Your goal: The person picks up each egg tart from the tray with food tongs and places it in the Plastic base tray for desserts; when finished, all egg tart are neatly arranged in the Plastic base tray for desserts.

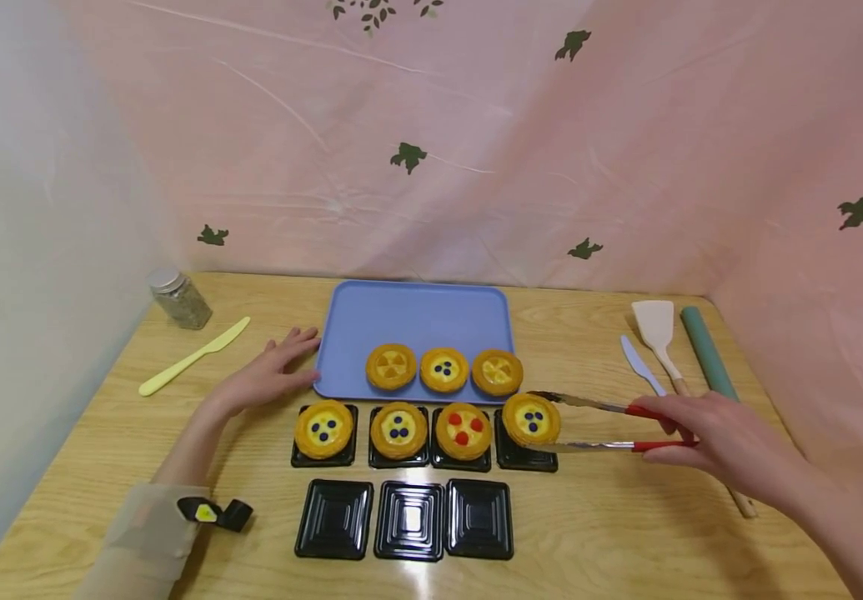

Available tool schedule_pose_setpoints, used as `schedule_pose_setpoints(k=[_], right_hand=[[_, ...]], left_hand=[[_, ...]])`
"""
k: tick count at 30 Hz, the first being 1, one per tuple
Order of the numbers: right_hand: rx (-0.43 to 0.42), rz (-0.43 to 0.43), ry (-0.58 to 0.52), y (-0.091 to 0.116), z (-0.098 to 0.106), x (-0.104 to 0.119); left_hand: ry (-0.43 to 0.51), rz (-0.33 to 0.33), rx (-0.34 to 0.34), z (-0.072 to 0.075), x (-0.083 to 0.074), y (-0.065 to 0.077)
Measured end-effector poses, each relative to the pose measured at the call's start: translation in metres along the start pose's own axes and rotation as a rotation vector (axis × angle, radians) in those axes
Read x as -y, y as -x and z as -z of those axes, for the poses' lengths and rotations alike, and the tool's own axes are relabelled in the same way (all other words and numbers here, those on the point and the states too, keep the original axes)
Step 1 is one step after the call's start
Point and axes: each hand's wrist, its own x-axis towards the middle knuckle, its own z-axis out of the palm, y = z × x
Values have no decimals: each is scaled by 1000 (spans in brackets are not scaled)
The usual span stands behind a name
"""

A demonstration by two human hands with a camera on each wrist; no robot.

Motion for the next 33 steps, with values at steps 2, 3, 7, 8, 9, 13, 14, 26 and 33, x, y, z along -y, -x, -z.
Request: schedule_pose_setpoints(k=[2,3,7,8,9,13,14,26,33], right_hand=[[12,-1,-2,1,-1,0],[18,-1,-7,1,-2,0],[36,1,-25,2,-3,-1],[37,3,-28,2,-3,-1],[36,5,-29,2,-3,-1],[21,15,-34,3,-5,-1],[15,15,-31,3,-5,-1],[-4,28,-31,5,-11,-3],[7,30,-44,5,-13,-3]], left_hand=[[0,-3,0,0,0,0],[0,-2,0,0,0,0],[-3,-9,-2,-1,1,0],[-4,-4,-3,-1,1,0],[-5,-8,-5,-1,0,0],[-9,-9,-7,-1,-1,1],[-7,-8,-7,-1,-1,1],[-8,-3,-3,0,-3,2],[-2,-4,-1,0,-1,1]])
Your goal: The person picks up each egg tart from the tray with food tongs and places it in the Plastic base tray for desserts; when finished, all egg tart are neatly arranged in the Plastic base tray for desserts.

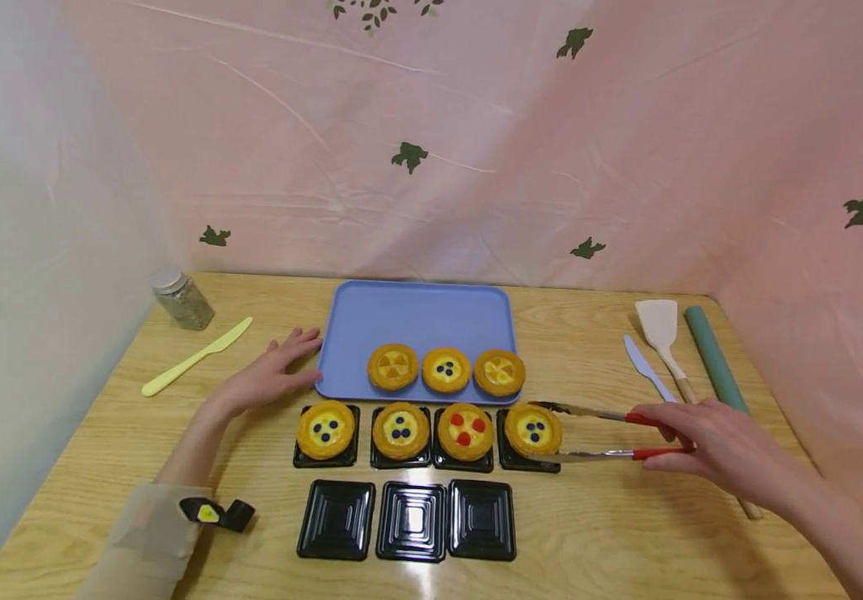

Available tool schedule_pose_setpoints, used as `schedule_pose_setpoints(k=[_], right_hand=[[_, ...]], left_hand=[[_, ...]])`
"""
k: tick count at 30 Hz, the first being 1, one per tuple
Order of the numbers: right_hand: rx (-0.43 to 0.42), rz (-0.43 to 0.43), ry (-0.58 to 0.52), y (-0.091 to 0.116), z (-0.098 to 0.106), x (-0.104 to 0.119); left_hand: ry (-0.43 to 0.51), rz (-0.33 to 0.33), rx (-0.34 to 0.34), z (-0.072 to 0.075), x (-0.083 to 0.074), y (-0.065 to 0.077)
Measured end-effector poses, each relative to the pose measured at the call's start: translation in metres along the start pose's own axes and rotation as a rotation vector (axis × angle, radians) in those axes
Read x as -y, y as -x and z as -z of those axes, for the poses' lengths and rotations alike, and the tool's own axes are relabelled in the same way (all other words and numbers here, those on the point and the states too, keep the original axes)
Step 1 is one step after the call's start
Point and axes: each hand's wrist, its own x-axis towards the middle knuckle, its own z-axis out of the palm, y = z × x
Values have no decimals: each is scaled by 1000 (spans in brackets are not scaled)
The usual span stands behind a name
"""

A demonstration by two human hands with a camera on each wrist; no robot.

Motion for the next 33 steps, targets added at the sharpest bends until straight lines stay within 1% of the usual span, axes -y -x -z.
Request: schedule_pose_setpoints(k=[19,29,33], right_hand=[[7,-17,14,1,-2,1],[25,-27,-8,0,-3,3],[25,-29,-16,1,-4,3]], left_hand=[[-1,-9,-3,-1,1,-1],[-3,5,1,-1,0,-1],[1,0,-4,-1,0,-1]])
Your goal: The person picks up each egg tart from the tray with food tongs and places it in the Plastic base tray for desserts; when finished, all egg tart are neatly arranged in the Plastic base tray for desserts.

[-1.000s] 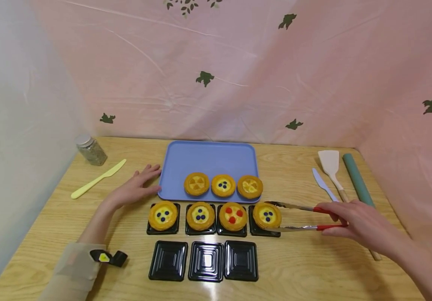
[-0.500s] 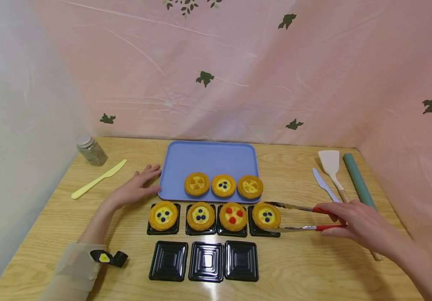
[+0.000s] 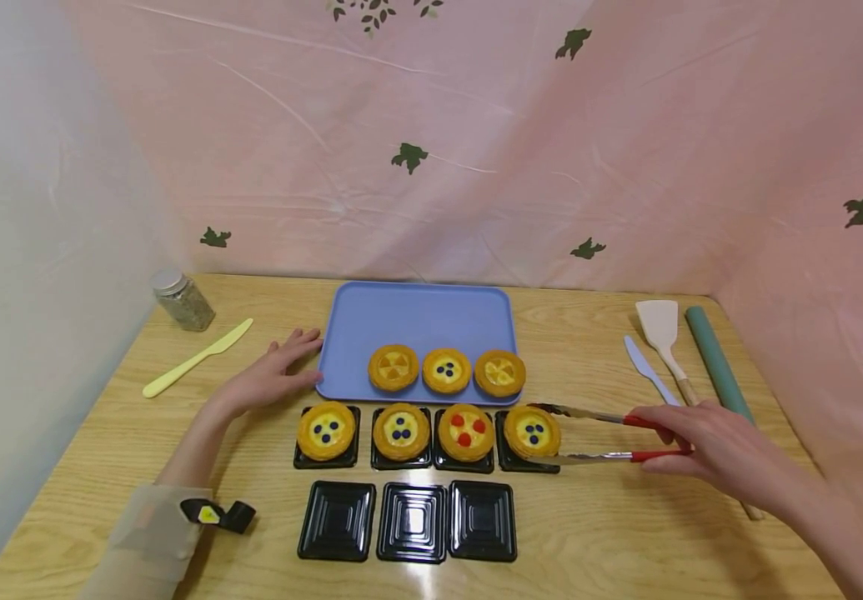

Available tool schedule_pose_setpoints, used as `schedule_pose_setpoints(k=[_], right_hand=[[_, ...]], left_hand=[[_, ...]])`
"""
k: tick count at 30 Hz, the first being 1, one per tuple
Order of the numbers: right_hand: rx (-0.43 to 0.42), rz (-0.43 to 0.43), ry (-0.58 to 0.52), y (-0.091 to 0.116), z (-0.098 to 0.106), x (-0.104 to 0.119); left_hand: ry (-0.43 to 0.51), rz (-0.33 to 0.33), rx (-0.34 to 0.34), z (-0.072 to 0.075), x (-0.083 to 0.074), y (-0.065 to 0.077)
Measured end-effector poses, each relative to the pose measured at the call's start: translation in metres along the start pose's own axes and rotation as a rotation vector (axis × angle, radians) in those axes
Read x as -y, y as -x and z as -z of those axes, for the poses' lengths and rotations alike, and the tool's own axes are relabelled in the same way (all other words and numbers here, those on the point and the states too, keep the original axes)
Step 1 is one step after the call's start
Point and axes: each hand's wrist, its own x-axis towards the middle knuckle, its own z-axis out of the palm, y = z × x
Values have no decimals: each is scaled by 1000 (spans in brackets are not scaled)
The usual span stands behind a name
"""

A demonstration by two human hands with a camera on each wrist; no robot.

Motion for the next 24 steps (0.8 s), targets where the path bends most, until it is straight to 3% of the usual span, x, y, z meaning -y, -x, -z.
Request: schedule_pose_setpoints(k=[17,24], right_hand=[[-30,29,-22,0,1,-1],[1,-14,-22,2,0,0]], left_hand=[[1,-7,3,0,-1,0],[1,-7,-4,0,1,0]])
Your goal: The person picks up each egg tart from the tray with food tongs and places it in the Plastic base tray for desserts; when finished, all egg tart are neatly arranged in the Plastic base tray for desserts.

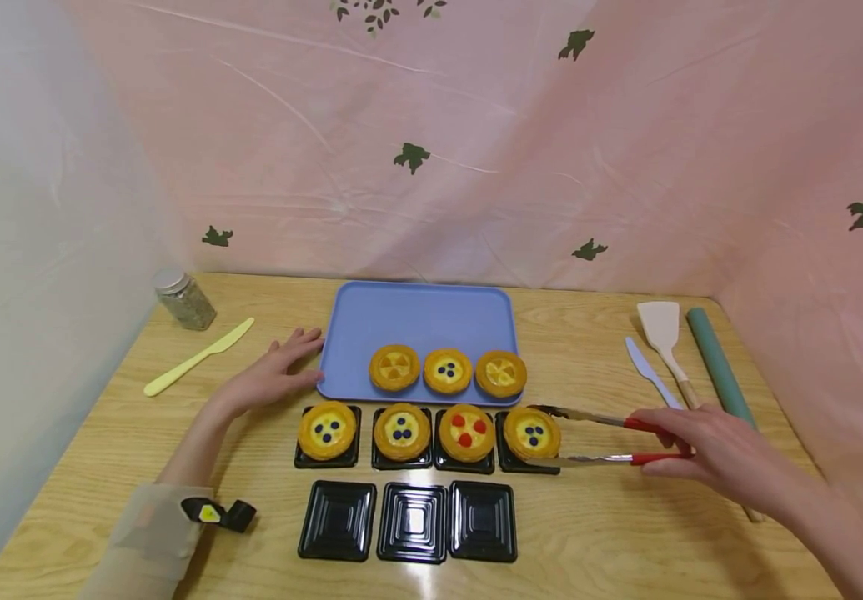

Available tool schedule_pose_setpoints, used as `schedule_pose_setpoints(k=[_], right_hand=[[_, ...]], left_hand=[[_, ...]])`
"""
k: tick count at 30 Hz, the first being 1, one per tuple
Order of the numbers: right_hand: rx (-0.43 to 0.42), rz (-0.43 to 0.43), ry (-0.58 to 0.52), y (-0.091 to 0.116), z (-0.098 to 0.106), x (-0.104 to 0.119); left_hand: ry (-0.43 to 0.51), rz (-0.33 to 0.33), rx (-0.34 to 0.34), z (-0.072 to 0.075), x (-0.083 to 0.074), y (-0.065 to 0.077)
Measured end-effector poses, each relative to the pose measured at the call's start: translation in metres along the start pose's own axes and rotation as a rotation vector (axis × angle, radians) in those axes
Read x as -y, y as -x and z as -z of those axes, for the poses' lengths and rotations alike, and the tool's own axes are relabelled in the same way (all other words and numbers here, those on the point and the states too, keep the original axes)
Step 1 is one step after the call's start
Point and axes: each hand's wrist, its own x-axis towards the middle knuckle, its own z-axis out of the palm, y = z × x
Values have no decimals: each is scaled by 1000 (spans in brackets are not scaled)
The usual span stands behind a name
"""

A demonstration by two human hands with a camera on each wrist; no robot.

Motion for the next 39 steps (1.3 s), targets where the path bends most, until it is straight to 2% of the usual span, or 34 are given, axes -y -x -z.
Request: schedule_pose_setpoints(k=[19,29,34,39], right_hand=[[12,-12,-3,2,-2,-1],[-5,32,-29,0,0,-3],[-18,65,-95,-4,9,-8],[-34,56,-152,-25,26,-6]], left_hand=[[0,5,2,0,-1,0],[3,5,3,0,-1,0],[4,-6,4,-1,-1,-1],[4,-13,-2,-1,0,-1]])
